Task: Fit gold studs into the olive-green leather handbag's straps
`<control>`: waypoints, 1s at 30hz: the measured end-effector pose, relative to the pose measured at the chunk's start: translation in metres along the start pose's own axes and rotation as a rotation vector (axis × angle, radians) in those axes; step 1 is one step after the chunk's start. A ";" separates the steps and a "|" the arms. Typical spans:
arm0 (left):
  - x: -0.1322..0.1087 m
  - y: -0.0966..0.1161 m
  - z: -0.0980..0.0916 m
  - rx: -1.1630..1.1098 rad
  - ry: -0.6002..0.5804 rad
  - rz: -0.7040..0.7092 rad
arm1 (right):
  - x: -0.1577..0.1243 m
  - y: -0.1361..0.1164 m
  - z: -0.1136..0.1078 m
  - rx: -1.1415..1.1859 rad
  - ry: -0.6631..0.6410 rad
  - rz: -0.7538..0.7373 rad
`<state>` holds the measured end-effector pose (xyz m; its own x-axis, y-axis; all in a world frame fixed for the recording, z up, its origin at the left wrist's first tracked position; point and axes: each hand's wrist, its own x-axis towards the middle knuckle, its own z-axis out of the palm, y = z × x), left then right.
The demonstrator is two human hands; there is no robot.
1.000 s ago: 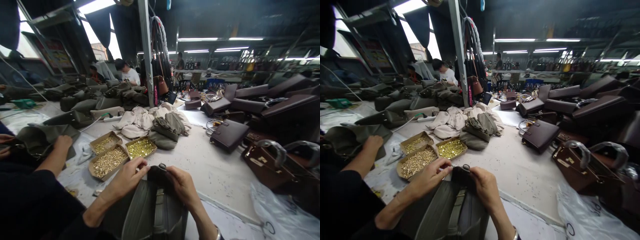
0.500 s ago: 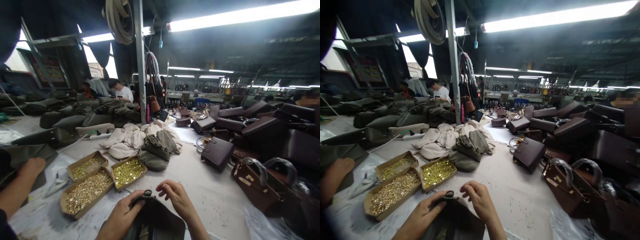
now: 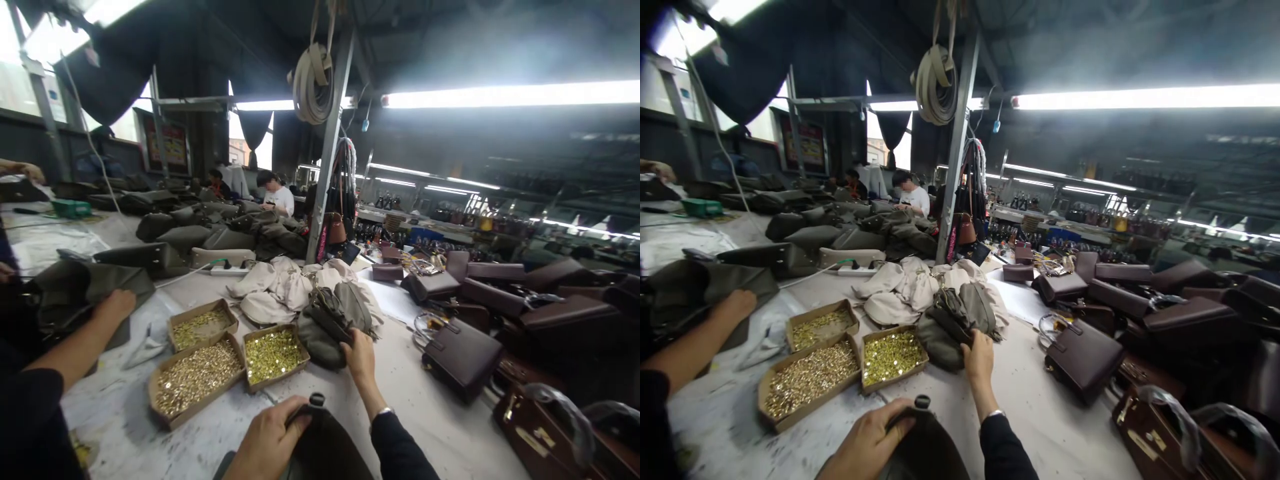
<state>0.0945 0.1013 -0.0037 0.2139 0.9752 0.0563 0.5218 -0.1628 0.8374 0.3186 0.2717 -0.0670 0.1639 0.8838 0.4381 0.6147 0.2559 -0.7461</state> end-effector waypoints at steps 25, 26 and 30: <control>0.002 0.012 0.004 0.175 0.012 -0.007 | -0.139 -0.076 -0.209 -0.454 0.531 -0.622; 0.003 0.011 0.004 0.182 0.011 -0.008 | -0.156 -0.070 -0.208 -0.514 0.486 -0.635; 0.009 -0.001 0.007 0.193 0.018 -0.028 | -0.215 -0.055 -0.191 -0.554 0.195 -0.614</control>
<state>0.1019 0.1087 -0.0077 0.1829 0.9821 0.0454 0.6761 -0.1591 0.7194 0.3968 -0.0076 -0.0243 -0.2233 0.5542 0.8019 0.9187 0.3946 -0.0169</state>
